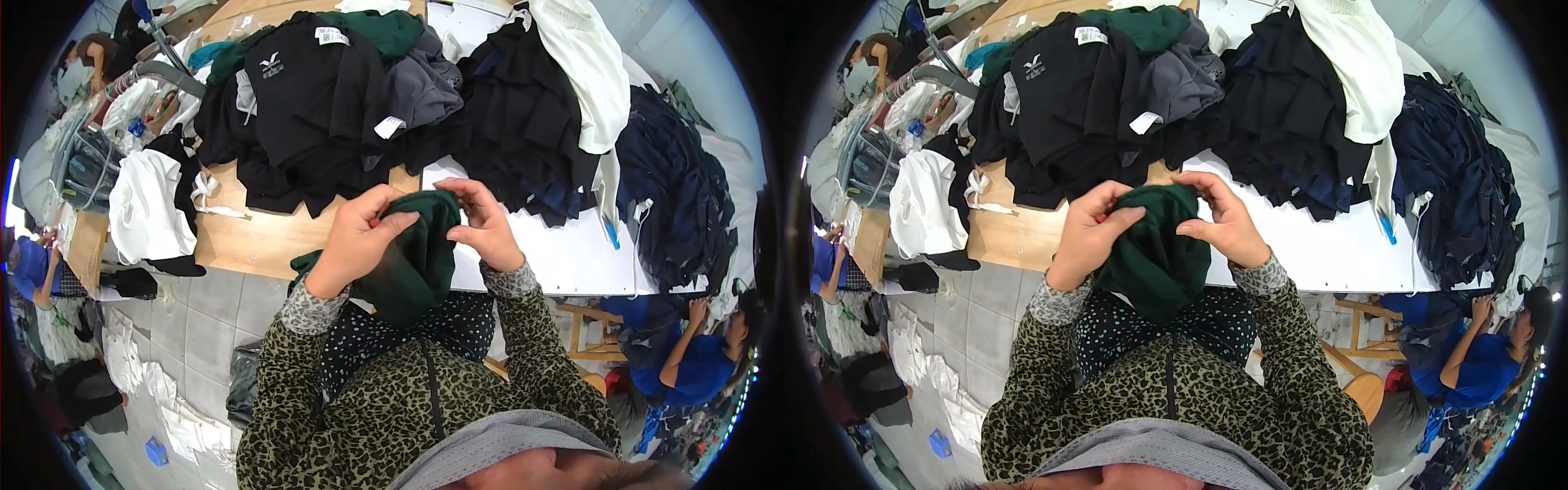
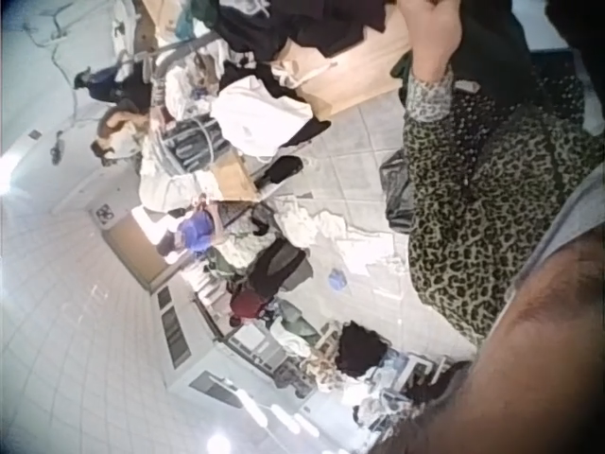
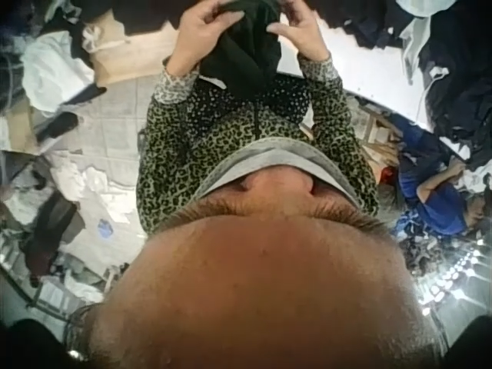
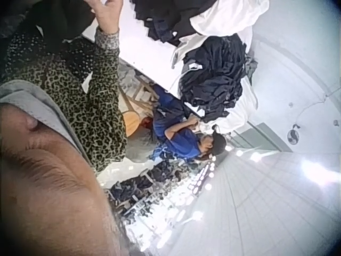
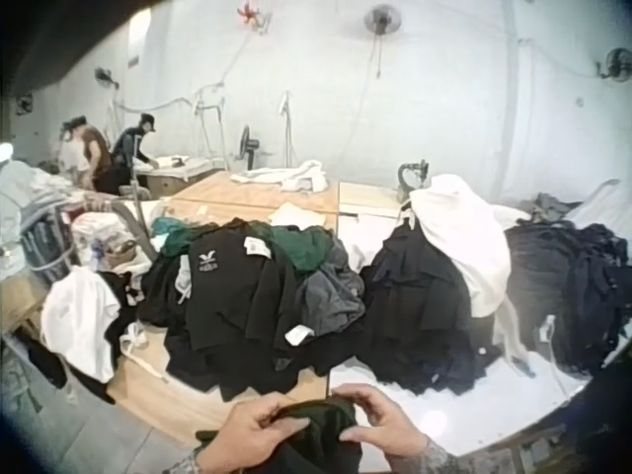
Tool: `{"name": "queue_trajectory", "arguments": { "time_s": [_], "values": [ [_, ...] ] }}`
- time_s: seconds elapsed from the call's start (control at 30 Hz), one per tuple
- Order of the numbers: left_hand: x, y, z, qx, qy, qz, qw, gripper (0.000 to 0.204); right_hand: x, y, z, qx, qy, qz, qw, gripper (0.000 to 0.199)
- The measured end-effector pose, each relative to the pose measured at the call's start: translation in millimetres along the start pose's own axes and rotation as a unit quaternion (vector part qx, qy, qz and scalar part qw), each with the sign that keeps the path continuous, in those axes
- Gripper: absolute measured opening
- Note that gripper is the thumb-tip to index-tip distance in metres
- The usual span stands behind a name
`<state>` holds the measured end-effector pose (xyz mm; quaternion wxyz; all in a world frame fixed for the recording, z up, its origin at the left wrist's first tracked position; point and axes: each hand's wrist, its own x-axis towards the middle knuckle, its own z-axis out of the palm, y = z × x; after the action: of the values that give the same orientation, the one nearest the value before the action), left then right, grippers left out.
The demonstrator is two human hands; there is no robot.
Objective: Inspecting garments for defects and trimming loose threads using a pair of snips in a factory setting.
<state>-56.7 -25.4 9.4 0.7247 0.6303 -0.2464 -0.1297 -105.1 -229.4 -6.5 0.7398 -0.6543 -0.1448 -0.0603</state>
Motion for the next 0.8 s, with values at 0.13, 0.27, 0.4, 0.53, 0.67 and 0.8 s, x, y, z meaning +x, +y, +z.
{"name": "queue_trajectory", "arguments": {
  "time_s": [0.13, 0.27, 0.4, 0.53, 0.67, 0.8],
  "values": [
    [8.9, 40.9, -5.9, -0.008, -0.062, 0.062, 0.996, 0.009, -2.1, 31.6, 6.0, -0.046, -0.033, 0.11, 0.992, 0.062],
    [18.3, 67.6, -5.2, 0.003, -0.164, 0.163, 0.973, 0.011, 6.4, 43.5, 4.8, -0.072, -0.086, 0.069, 0.991, 0.049],
    [20.7, 73.1, -33.1, 0.022, -0.114, 0.187, 0.975, 0.018, 4.9, 0.2, -35.0, -0.011, -0.042, 0.125, 0.991, 0.027],
    [16.7, 54.0, -53.4, 0.195, -0.035, 0.067, 0.978, 0.029, -9.3, -32.7, -72.2, -0.082, 0.023, 0.124, 0.989, 0.027],
    [15.4, -5.8, -63.0, 0.231, -0.047, 0.009, 0.972, 0.033, -33.5, -21.9, -106.4, 0.017, 0.079, 0.151, 0.985, 0.022],
    [10.7, -39.6, -63.4, 0.287, -0.018, 0.032, 0.957, 0.035, -53.0, -11.2, -107.6, -0.082, 0.132, 0.144, 0.977, 0.016]
  ]
}}
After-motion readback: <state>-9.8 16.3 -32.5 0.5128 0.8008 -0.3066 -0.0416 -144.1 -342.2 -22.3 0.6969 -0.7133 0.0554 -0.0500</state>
